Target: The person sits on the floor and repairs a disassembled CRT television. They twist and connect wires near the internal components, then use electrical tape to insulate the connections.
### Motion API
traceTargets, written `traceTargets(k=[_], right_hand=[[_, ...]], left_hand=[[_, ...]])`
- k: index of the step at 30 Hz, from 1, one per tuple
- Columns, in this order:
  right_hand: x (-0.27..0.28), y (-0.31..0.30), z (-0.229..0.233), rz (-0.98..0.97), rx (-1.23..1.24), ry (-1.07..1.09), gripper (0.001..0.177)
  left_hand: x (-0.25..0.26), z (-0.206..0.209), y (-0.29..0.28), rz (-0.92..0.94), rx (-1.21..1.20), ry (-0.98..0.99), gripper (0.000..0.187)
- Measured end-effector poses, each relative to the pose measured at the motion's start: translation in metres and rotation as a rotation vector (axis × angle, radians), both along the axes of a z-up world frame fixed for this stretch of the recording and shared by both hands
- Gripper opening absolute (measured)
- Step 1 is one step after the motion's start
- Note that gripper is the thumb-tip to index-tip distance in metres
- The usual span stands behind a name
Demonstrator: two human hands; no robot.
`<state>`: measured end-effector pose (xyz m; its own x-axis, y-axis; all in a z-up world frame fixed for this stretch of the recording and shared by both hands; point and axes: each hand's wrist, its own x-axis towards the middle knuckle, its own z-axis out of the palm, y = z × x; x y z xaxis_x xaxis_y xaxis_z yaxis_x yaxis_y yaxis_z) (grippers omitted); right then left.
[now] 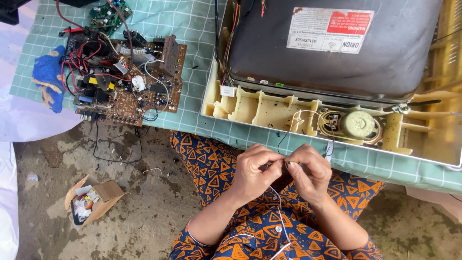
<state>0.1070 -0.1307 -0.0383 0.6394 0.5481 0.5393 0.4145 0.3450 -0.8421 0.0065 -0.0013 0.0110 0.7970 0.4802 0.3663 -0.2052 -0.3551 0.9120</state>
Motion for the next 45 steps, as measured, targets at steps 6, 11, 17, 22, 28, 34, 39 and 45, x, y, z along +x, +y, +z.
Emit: traceTargets(k=[6,11,17,22,28,34,39,45], right_hand=[[-0.001,-0.008,-0.017,-0.051,0.102,-0.033,0.008],[-0.005,-0.007,-0.016,-0.033,0.194,0.125,0.008],[0.018,-0.036,-0.028,-0.037,0.283,0.253,0.010],[0.010,-0.024,-0.034,0.000,0.311,0.456,0.011],[0.002,-0.020,-0.030,-0.002,0.286,0.532,0.013],[-0.005,-0.018,-0.031,-0.002,0.248,0.571,0.015],[-0.004,-0.018,-0.040,-0.009,0.225,0.568,0.018],[-0.004,-0.018,-0.031,-0.030,0.196,0.538,0.023]], left_hand=[[-0.001,-0.011,-0.005,0.014,-0.098,0.022,0.011],[0.001,-0.015,-0.005,0.055,-0.138,0.035,0.010],[-0.011,-0.039,0.030,0.192,-0.134,0.068,0.012],[-0.010,-0.058,0.016,0.074,-0.141,0.033,0.019],[-0.006,-0.055,-0.004,-0.027,-0.033,-0.030,0.021],[0.004,-0.005,-0.017,-0.053,0.038,-0.024,0.012],[0.003,-0.003,-0.018,-0.039,0.028,0.026,0.008],[0.002,0.000,-0.018,0.009,-0.038,0.034,0.003]])
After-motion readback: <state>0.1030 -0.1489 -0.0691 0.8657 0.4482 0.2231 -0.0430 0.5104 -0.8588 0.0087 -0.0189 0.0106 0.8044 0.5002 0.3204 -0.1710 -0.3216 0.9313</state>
